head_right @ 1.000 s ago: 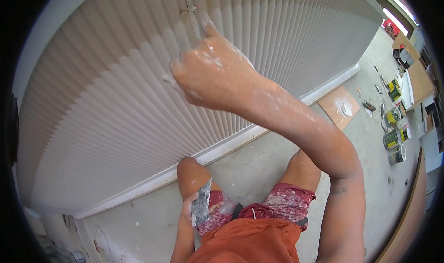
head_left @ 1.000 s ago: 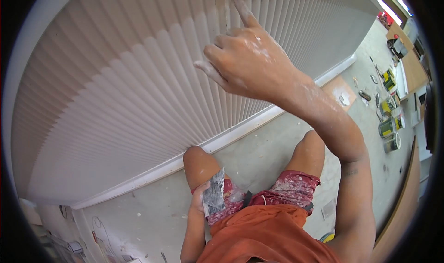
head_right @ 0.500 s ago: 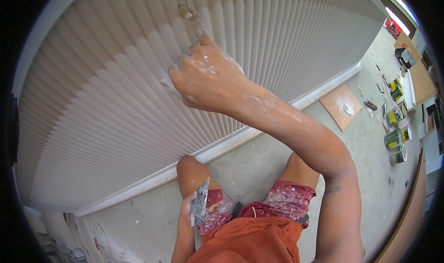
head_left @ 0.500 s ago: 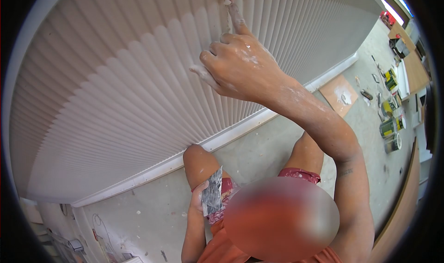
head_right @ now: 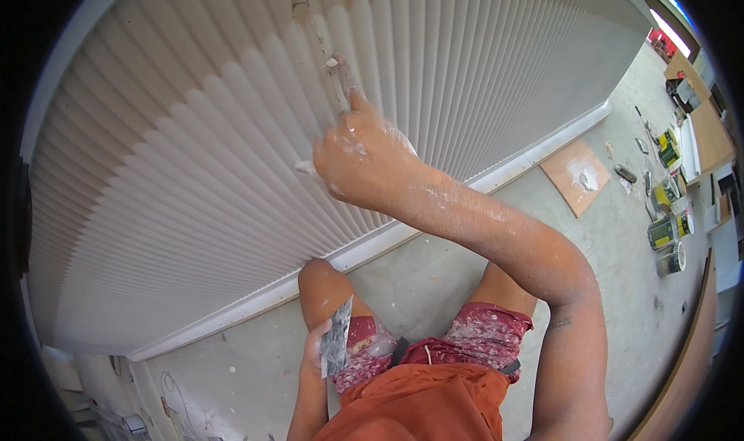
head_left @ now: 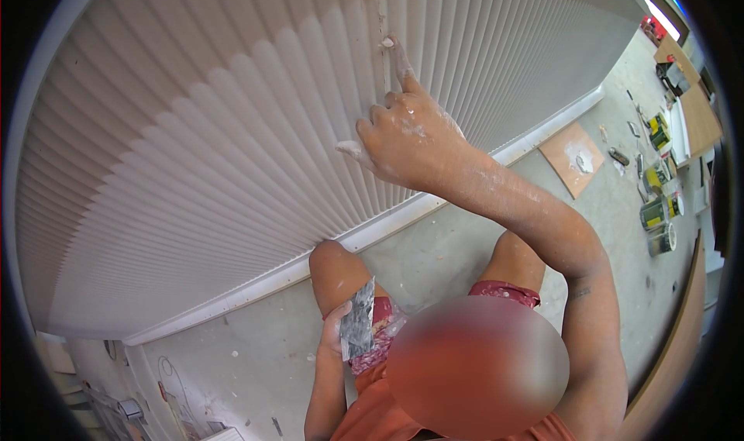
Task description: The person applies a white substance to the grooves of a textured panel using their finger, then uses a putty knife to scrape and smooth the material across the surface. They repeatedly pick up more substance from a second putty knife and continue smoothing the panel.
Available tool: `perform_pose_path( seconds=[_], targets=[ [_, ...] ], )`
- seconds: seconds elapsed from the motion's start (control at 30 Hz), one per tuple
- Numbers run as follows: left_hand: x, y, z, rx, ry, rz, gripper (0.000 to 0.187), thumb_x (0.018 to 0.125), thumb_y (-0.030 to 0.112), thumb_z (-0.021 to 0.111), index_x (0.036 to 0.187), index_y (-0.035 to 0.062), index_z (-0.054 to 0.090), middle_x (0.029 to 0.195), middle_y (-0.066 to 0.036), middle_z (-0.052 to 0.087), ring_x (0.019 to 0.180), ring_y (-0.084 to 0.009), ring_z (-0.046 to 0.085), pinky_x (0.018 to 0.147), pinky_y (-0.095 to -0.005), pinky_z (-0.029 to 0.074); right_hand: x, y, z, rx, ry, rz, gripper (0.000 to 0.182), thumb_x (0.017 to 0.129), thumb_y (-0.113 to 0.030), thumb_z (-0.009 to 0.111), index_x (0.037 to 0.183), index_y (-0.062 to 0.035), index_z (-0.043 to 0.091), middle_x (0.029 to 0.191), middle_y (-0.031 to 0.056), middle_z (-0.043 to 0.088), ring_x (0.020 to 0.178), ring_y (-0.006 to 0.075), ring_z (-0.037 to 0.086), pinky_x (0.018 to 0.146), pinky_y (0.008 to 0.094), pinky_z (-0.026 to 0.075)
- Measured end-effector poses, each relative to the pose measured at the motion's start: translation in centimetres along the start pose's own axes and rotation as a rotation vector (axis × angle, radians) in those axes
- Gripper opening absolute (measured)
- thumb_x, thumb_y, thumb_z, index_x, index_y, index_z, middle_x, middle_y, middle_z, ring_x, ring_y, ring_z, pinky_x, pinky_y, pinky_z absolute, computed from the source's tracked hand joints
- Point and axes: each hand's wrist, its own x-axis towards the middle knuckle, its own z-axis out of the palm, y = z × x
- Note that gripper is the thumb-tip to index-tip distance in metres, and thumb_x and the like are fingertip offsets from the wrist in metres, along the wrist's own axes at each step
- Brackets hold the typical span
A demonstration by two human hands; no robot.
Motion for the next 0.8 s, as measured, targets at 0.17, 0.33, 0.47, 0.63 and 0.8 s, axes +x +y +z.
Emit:
perform_pose_path(
  seconds=[0.17, 0.33, 0.47, 0.63, 0.8],
  targets=[
    [0.2, 0.0, -0.4, -0.008, -0.009, -0.008, 0.035, 0.091, 0.022, 0.063, 0.116, -0.0021, 0.065, 0.100, -0.013, 0.074, 0.084, -0.0230, 0.073, 0.078, -0.0354, 0.060, -0.2, -0.3, -1.7, 0.014, 0.070, 0.031, 0.047, 0.096, -0.038, 0.057, 0.063, -0.0066, 0.066, 0.054, 0.0078, 0.059, 0.056, 0.0253, 0.064, 0.119, 0.0610, 0.018],
    [0.4, -0.2, -0.7, -0.010, 0.030, -0.001, 0.034, 0.091, 0.020, 0.063, 0.118, -0.0011, 0.064, 0.104, -0.013, 0.073, 0.087, -0.0234, 0.072, 0.079, -0.0367, 0.060, 1.6, 0.1, -3.6, 0.061, 0.178, 0.036, 0.046, 0.095, -0.037, 0.059, 0.061, -0.0075, 0.064, 0.051, 0.0063, 0.057, 0.054, 0.0250, 0.063, 0.120, 0.0597, 0.016],
    [0.4, -0.2, -1.1, -0.042, 0.005, 0.002, 0.034, 0.091, 0.020, 0.063, 0.118, -0.0008, 0.064, 0.105, -0.013, 0.073, 0.088, -0.0236, 0.072, 0.080, -0.0366, 0.060, 1.7, 0.5, -2.5, 0.092, 0.197, 0.024, 0.028, 0.082, -0.013, 0.063, 0.055, -0.0082, 0.058, 0.046, 0.0073, 0.052, 0.047, 0.0266, 0.058, 0.118, 0.0565, 0.022],
    [0.2, -0.6, -0.9, 0.000, 0.108, 0.066, 0.033, 0.091, 0.020, 0.063, 0.115, -0.0026, 0.065, 0.101, -0.012, 0.073, 0.084, -0.0226, 0.072, 0.078, -0.0342, 0.060, 0.7, -0.2, -0.9, 0.130, 0.175, 0.024, 0.028, 0.082, -0.012, 0.062, 0.055, -0.0082, 0.057, 0.045, 0.0066, 0.052, 0.046, 0.0248, 0.056, 0.119, 0.0570, 0.021],
    [0.2, -0.4, -0.2, 0.008, 0.085, 0.067, 0.033, 0.092, 0.020, 0.062, 0.114, -0.0036, 0.065, 0.099, -0.013, 0.073, 0.081, -0.0220, 0.072, 0.074, -0.0325, 0.060, 0.2, -0.6, 0.0, 0.076, 0.208, -0.009, 0.031, 0.084, -0.012, 0.062, 0.054, -0.0084, 0.057, 0.045, 0.0045, 0.051, 0.046, 0.0212, 0.056, 0.120, 0.0582, 0.019]
  ],
)
